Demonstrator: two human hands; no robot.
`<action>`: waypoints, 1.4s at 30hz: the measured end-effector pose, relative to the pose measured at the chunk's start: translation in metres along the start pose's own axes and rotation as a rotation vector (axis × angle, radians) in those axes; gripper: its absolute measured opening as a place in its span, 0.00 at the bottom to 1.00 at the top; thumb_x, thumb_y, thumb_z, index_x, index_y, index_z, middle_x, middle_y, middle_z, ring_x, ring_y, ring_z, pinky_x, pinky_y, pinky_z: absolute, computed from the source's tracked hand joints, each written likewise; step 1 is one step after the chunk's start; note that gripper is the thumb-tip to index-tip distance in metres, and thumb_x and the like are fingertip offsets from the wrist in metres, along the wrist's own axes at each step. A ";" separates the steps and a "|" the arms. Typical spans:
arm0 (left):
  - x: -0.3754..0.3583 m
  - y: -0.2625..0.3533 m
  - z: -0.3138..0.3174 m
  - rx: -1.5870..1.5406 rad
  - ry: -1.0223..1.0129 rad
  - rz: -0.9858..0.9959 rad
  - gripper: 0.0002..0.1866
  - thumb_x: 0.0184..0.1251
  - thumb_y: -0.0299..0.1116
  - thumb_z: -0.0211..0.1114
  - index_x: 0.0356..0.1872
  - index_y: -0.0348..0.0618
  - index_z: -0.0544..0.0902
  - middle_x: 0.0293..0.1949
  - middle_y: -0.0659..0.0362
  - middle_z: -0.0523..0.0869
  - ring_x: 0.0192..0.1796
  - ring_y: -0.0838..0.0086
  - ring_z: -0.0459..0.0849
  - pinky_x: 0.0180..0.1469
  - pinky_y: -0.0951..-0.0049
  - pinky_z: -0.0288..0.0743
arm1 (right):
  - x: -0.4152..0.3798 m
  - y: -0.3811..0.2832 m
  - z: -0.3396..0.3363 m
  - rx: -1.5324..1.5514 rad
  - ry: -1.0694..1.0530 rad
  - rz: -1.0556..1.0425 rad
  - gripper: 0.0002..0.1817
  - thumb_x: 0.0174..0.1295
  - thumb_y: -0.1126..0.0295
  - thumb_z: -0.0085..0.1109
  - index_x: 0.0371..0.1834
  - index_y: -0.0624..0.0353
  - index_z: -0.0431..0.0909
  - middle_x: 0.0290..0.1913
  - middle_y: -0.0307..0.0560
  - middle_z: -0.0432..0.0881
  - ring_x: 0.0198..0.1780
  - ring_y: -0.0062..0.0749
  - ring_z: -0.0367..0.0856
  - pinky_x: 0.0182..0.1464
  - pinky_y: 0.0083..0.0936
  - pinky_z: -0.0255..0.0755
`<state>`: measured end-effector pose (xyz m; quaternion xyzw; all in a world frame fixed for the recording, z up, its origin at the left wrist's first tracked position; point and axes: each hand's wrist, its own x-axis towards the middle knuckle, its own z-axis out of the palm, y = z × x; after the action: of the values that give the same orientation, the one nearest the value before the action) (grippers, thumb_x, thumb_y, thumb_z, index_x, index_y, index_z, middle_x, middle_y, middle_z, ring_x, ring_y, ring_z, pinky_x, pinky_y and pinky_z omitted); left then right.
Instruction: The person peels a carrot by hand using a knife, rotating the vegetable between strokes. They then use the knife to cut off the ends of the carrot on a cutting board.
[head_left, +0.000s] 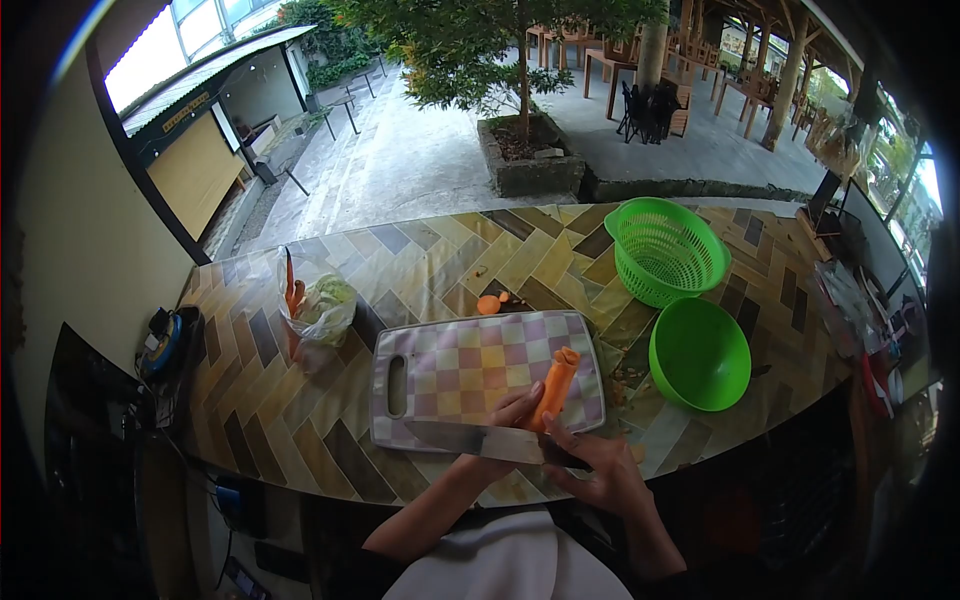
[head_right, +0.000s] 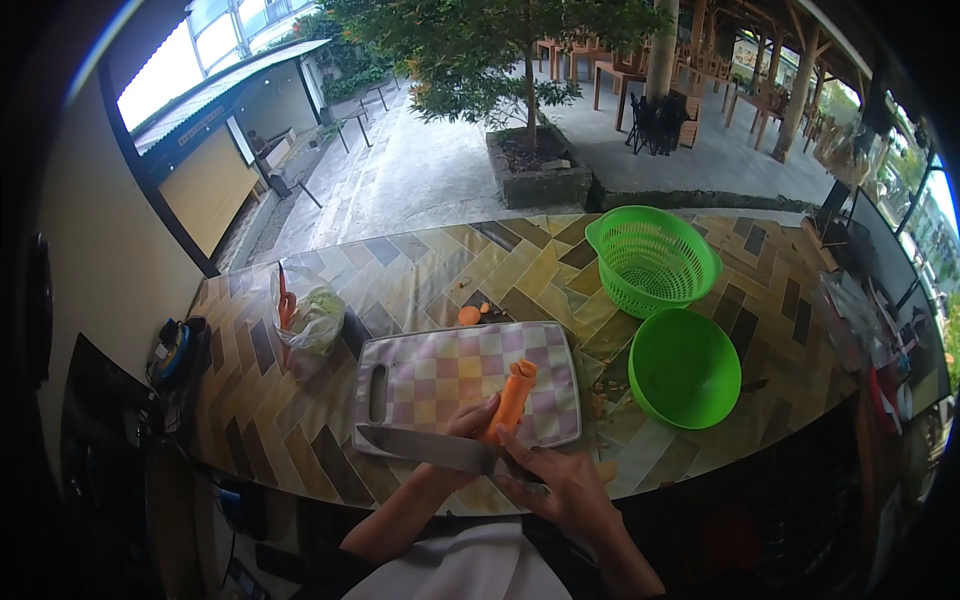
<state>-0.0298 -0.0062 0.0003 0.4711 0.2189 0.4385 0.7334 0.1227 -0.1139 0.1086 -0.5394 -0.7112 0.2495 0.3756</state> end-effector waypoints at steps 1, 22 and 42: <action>0.000 0.005 0.002 -0.094 -0.023 -0.062 0.23 0.74 0.43 0.58 0.59 0.35 0.76 0.50 0.53 0.84 0.52 0.72 0.84 0.55 0.76 0.79 | 0.000 0.000 0.000 -0.006 0.004 -0.003 0.35 0.63 0.58 0.65 0.74 0.45 0.66 0.39 0.52 0.86 0.37 0.41 0.87 0.41 0.33 0.78; 0.004 0.062 0.029 -0.332 -0.051 -0.448 0.18 0.75 0.48 0.58 0.47 0.42 0.78 0.35 0.65 0.81 0.36 0.84 0.82 0.37 0.81 0.77 | 0.004 0.002 0.009 -0.103 0.116 -0.034 0.36 0.52 0.71 0.72 0.69 0.53 0.72 0.34 0.49 0.85 0.32 0.39 0.85 0.38 0.31 0.79; -0.004 0.064 0.039 -0.250 -0.025 -0.454 0.21 0.75 0.49 0.58 0.51 0.40 0.79 0.37 0.64 0.83 0.38 0.82 0.82 0.39 0.81 0.77 | 0.003 -0.002 -0.001 -0.016 0.155 -0.005 0.37 0.52 0.72 0.71 0.70 0.52 0.72 0.37 0.51 0.87 0.34 0.38 0.87 0.39 0.28 0.79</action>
<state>-0.0308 -0.0181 0.0748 0.3212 0.2540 0.2804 0.8682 0.1218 -0.1112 0.1111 -0.5585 -0.6831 0.2002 0.4259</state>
